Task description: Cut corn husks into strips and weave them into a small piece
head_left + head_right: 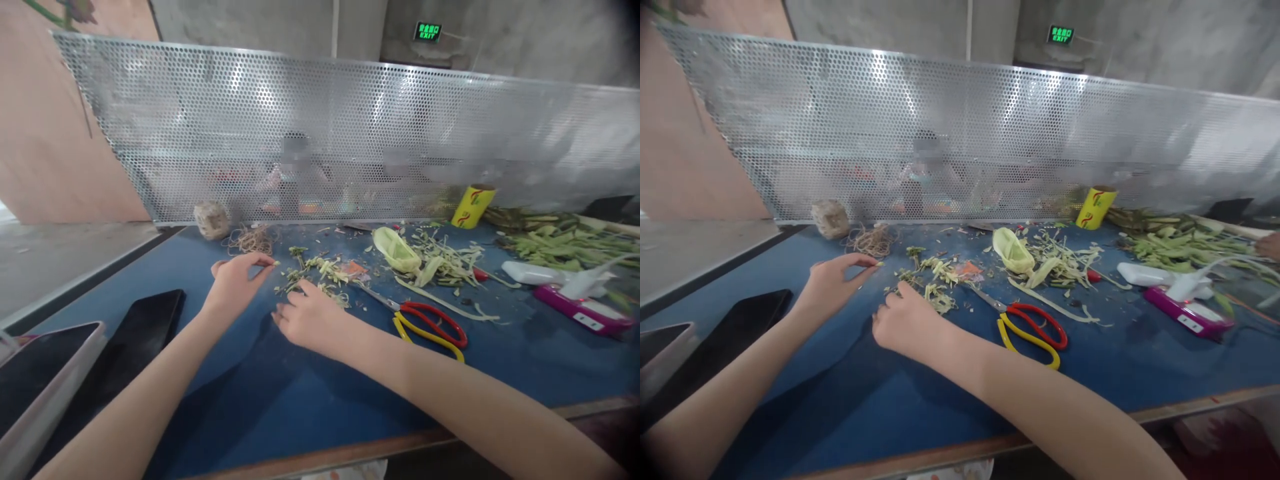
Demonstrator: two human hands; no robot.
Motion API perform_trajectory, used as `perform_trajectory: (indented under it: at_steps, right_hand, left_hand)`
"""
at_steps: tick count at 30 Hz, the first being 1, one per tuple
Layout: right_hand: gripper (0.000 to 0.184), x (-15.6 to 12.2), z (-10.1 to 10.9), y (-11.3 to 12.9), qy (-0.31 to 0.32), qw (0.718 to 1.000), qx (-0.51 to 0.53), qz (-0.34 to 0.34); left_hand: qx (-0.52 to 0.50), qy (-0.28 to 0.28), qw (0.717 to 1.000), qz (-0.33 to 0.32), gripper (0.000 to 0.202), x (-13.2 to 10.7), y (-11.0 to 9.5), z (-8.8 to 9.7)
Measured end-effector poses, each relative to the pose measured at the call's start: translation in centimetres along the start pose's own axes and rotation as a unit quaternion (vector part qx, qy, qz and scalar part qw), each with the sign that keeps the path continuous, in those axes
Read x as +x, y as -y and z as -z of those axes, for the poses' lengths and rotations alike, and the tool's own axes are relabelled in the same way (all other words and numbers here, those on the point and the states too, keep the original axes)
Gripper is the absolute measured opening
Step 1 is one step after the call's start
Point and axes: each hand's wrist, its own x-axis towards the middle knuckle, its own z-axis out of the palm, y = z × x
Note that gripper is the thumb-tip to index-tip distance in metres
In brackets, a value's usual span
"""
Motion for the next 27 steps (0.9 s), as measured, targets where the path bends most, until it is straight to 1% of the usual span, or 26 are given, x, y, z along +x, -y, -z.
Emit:
perform_trajectory:
  at_steps: [2,5,9,12,14,16,18,19,20,21,22,23,24,25,27]
  right_hand:
    - [0.027,-0.2,-0.4,-0.3,0.001,1.0,-0.012,0.012]
    - [0.026,-0.2,-0.3,-0.6,0.003,0.999,-0.022,0.043]
    - [0.025,0.1,0.1,-0.6,0.018,0.995,-0.025,0.094]
    - [0.024,0.3,0.2,-0.3,0.021,0.991,-0.03,0.13]
    - [0.026,0.4,0.2,-0.3,0.013,0.991,-0.043,0.128]
    - [0.028,0.4,0.5,-0.8,0.003,0.993,-0.055,0.103]
    - [0.029,0.3,1.4,-2.2,-0.001,0.997,-0.062,0.047]
    - [0.03,0.1,2.0,-3.2,-0.001,0.998,-0.068,0.001]
    - [0.03,-0.2,2.7,-4.5,0.009,0.996,-0.072,-0.057]
    - [0.029,-0.8,3.5,-5.9,0.033,0.989,-0.076,-0.121]
    - [0.027,-1.5,4.3,-7.4,0.052,0.973,-0.084,-0.207]
    - [0.025,-2.4,4.9,-9.0,0.07,0.94,-0.093,-0.322]
    - [0.023,-3.5,5.5,-10.5,0.087,0.885,-0.098,-0.447]
    - [0.023,-4.7,5.8,-11.9,0.091,0.85,-0.108,-0.507]
    - [0.024,-6.9,6.0,-14.0,0.097,0.81,-0.111,-0.568]
  left_hand:
    - [0.03,0.001,0.999,-0.022,0.019,0.0,-0.1,0.1]
    - [0.049,0.0,0.998,-0.043,0.02,-0.1,-0.2,0.0]
    - [0.07,-0.007,0.997,-0.034,0.02,0.0,-0.4,-0.2]
    - [0.083,0.006,0.996,-0.029,0.02,0.1,-0.5,-0.4]
    - [0.091,0.017,0.995,-0.024,0.019,0.2,-0.5,-0.5]
    - [0.096,0.02,0.995,-0.023,0.019,0.3,-0.5,-0.6]
    - [0.097,0.013,0.995,-0.022,0.019,0.4,-0.4,-0.6]
    - [0.097,0.005,0.995,-0.02,0.019,0.5,-0.3,-0.6]
    - [0.095,-0.001,0.995,-0.018,0.019,0.5,-0.3,-0.6]
    - [0.092,-0.006,0.996,-0.014,0.018,0.5,-0.3,-0.6]
    - [0.087,-0.009,0.996,-0.011,0.018,0.5,-0.3,-0.6]
    - [0.079,-0.008,0.997,-0.012,0.017,0.4,-0.3,-0.5]
    - [0.072,-0.005,0.997,-0.015,0.017,0.4,-0.4,-0.5]
    - [0.066,0.0,0.998,-0.018,0.017,0.3,-0.5,-0.5]
    - [0.061,0.006,0.998,-0.021,0.016,0.2,-0.6,-0.6]
